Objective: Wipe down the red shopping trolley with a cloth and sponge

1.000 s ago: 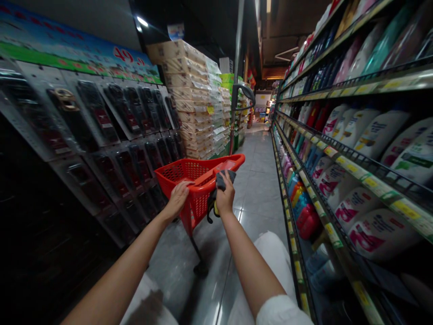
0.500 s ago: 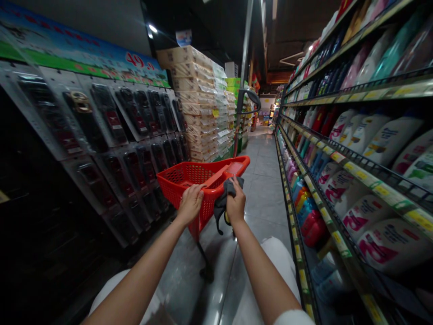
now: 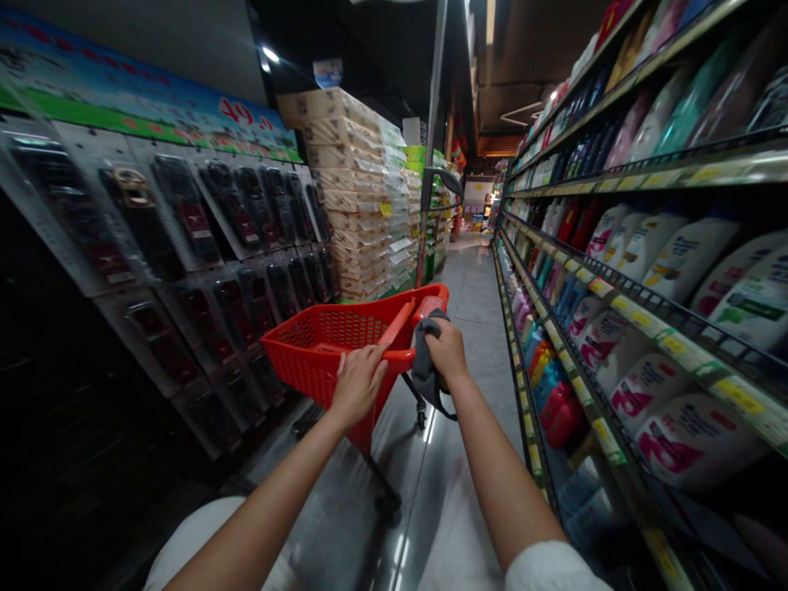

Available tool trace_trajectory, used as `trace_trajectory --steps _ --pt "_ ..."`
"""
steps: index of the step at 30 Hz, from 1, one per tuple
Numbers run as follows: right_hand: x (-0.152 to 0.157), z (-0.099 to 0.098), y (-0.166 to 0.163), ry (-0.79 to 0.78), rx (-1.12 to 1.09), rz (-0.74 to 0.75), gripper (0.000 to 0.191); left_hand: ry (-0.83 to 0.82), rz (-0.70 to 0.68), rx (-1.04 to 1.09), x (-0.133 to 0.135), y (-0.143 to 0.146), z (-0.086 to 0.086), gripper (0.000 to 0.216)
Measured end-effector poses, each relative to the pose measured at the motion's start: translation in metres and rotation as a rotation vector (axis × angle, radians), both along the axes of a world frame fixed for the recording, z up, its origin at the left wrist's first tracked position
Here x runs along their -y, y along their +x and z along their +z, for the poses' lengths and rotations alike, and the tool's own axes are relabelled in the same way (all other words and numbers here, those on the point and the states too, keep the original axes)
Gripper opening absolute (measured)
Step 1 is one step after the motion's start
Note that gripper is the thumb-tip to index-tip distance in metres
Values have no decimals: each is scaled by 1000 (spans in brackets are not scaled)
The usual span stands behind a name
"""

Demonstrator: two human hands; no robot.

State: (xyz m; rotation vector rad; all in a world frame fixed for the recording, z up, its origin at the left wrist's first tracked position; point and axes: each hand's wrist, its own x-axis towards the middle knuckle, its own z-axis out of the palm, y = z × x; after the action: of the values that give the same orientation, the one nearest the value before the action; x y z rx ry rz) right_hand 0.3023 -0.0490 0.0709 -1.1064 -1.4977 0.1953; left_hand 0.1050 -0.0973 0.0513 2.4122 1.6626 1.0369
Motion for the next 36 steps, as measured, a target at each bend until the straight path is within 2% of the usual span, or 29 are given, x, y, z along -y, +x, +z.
trace_trajectory --steps 2,5,8,10,13,16,18,21,24,27,30,34,36 --pt "7 -2 4 5 19 -26 27 -11 -52 27 -10 -7 -2 41" --pt "36 -17 -1 89 142 -38 32 -21 -3 50 -29 -23 -10 45" --pt "56 -29 -3 177 253 41 35 -87 49 -36 -41 -34 -20 42" --pt "52 -31 1 206 236 82 32 -91 70 -99 -44 -35 -24 43" --pt "32 -29 7 190 78 22 26 -90 85 -150 -45 -25 -23 46" --pt "22 -31 4 149 -11 -166 29 -117 125 -170 -45 -7 -21 47" --pt "28 -36 -3 142 87 -240 33 -114 169 -177 -44 3 -20 48" --pt "41 -41 -12 160 350 -217 42 -103 191 -198 -40 12 -20 47" --pt "45 -32 -17 126 504 -225 43 -109 169 -217 -35 17 -19 44" --pt "39 -16 -21 5 582 -280 30 -125 143 -194 -32 23 -18 44" --pt "35 -6 -25 -63 701 -223 27 -137 75 -135 -34 25 -17 46" --pt "39 -10 -22 -11 794 -49 42 -141 -114 -52 -44 2 -18 45" --pt "44 -13 -17 12 793 8 46 -153 -133 -54 -48 -22 -20 42"
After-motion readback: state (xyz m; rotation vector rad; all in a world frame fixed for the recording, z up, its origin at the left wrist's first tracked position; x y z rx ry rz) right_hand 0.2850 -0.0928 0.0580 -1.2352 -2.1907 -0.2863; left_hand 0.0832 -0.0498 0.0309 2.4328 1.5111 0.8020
